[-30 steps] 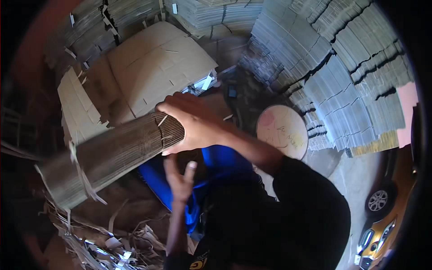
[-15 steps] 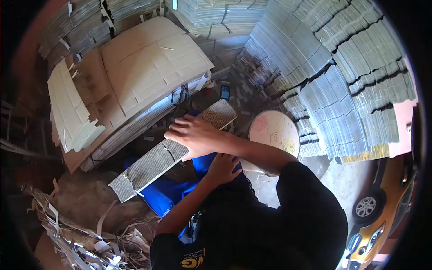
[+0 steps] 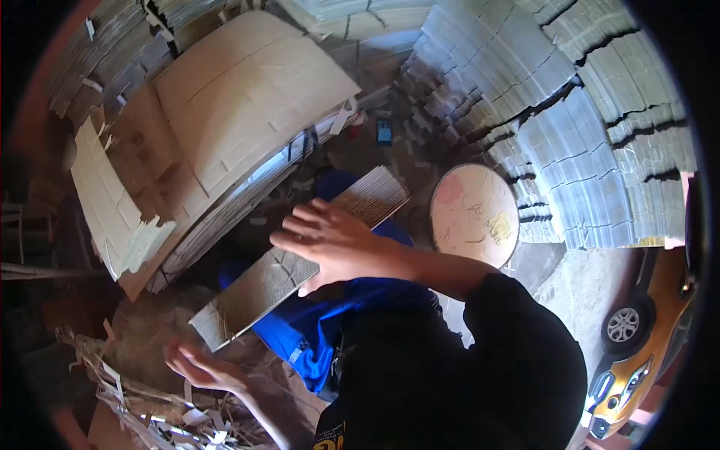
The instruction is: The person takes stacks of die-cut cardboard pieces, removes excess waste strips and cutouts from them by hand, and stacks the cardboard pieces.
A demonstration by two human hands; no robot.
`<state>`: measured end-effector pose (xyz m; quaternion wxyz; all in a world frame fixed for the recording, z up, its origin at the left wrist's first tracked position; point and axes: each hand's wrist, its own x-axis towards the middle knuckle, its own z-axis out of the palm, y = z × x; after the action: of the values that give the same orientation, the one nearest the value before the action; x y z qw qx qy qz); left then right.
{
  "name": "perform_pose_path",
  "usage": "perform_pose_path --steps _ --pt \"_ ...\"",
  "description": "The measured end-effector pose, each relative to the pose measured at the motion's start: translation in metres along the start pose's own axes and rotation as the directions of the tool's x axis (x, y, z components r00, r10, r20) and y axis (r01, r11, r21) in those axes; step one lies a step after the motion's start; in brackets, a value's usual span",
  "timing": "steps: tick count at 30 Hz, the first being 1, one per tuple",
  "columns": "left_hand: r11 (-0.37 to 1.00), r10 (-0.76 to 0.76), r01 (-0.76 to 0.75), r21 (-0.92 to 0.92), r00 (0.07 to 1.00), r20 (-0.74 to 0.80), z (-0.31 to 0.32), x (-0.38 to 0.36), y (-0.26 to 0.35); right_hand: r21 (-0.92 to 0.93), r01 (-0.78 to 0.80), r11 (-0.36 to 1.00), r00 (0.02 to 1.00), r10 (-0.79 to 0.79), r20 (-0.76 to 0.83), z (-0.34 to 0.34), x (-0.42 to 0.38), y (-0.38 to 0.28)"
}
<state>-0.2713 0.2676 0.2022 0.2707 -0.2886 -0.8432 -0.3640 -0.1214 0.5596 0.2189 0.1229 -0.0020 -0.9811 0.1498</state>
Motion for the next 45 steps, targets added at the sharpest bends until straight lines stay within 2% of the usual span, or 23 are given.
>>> perform_pose_path --steps 1,2,4,6,7,8,9,11,12,14,15,18,19,22,27,31,33,34,36,38,40,43,45 --pt "0.931 -0.241 0.234 -0.279 0.97 0.007 0.002 0.008 -0.007 0.063 -0.014 0.998 1.0 0.016 -0.027 0.0 0.0 -0.001" --pt "0.739 -0.46 0.422 -0.526 0.886 0.064 0.004 0.015 -0.015 0.092 0.004 0.996 1.0 -0.002 -0.026 0.0 0.002 -0.001" --pt "0.644 -0.38 0.471 -0.603 0.881 0.281 0.029 0.002 -0.05 0.203 0.024 0.979 0.993 0.001 -0.122 -0.007 0.007 0.003" --pt "0.369 -0.407 0.649 -0.665 0.756 0.513 0.042 0.004 -0.04 0.434 -0.006 0.901 0.991 0.062 -0.115 -0.033 0.007 0.013" --pt "0.368 -0.425 0.652 -0.663 0.752 0.504 0.044 0.007 -0.038 0.398 -0.077 0.914 0.982 0.138 -0.126 -0.044 0.003 0.03" --pt "0.312 -0.398 0.658 -0.686 0.746 0.535 0.043 0.011 -0.034 0.597 -0.225 0.77 0.925 0.362 -0.119 -0.058 -0.01 0.048" --pt "0.25 -0.371 0.664 -0.705 0.738 0.564 0.039 0.013 -0.03 0.426 -0.257 0.867 0.882 0.391 -0.264 -0.064 -0.027 0.08" --pt "0.168 -0.351 0.662 -0.73 0.733 0.583 0.036 0.005 -0.029 0.744 -0.008 0.668 0.741 0.504 -0.444 -0.057 -0.046 0.11" --pt "0.099 -0.34 0.665 -0.74 0.722 0.603 0.037 0.002 -0.033 0.732 -0.006 0.681 0.752 0.486 -0.445 -0.043 -0.051 0.113" --pt "-0.035 -0.308 0.671 -0.741 0.698 0.646 0.04 -0.002 -0.044 0.636 -0.217 0.74 0.904 0.398 -0.155 -0.021 -0.064 0.102" --pt "-0.044 -0.322 0.67 -0.741 0.692 0.646 0.041 -0.005 -0.048 0.633 -0.221 0.742 0.91 0.391 -0.14 -0.023 -0.067 0.102" --pt "0.249 -0.353 0.688 -0.681 0.72 0.598 0.044 0.003 -0.062 0.838 -0.354 0.416 0.827 0.558 0.072 -0.03 -0.07 0.086" --pt "0.248 -0.359 0.687 -0.683 0.72 0.594 0.046 0.009 -0.064 0.837 -0.353 0.419 0.83 0.552 0.074 -0.029 -0.069 0.087" --pt "0.485 -0.318 0.673 -0.559 0.731 0.604 0.05 0.023 -0.063 0.585 -0.392 0.711 0.874 0.486 -0.004 -0.028 -0.065 0.093" --pt "0.449 -0.294 0.621 -0.642 0.782 0.55 0.044 0.021 -0.049 0.714 -0.35 0.607 0.847 0.53 -0.036 -0.023 -0.055 0.083" --pt "0.55 -0.351 0.631 -0.547 0.769 0.533 0.033 0.026 -0.046 0.71 -0.315 0.63 0.88 0.474 -0.03 -0.021 -0.056 0.089" --pt "0.928 -0.208 0.279 -0.248 0.938 0.277 0.025 0.039 -0.036 0.678 -0.41 0.61 0.865 0.495 0.078 -0.019 -0.056 0.094" --pt "0.925 -0.198 0.273 -0.264 0.94 0.279 0.018 0.05 -0.024 0.659 -0.458 0.596 0.851 0.508 0.132 -0.021 -0.057 0.095" --pt "0.975 -0.069 0.098 -0.201 0.987 0.144 -0.006 0.066 0.037 0.657 -0.448 0.607 0.852 0.511 0.11 -0.024 -0.058 0.096" --pt "0.846 0.107 0.038 -0.531 0.965 0.239 0.005 0.059 0.077 0.665 -0.399 0.631 0.878 0.472 0.079 -0.019 -0.051 0.093" --pt "0.943 0.325 -0.311 -0.114 0.8 0.504 0.015 0.057 0.098 0.671 -0.418 0.613 0.877 0.464 0.124 -0.014 -0.045 0.096" --pt "0.945 0.303 -0.324 -0.049 0.803 0.513 0.068 0.025 0.091 0.656 -0.477 0.585 0.852 0.492 0.181 -0.019 -0.04 0.101" --pt "0.953 0.242 -0.302 0.005 0.774 0.585 0.077 0.022 0.088 0.298 -0.272 0.915 0.946 0.311 -0.089 -0.037 -0.032 0.083"
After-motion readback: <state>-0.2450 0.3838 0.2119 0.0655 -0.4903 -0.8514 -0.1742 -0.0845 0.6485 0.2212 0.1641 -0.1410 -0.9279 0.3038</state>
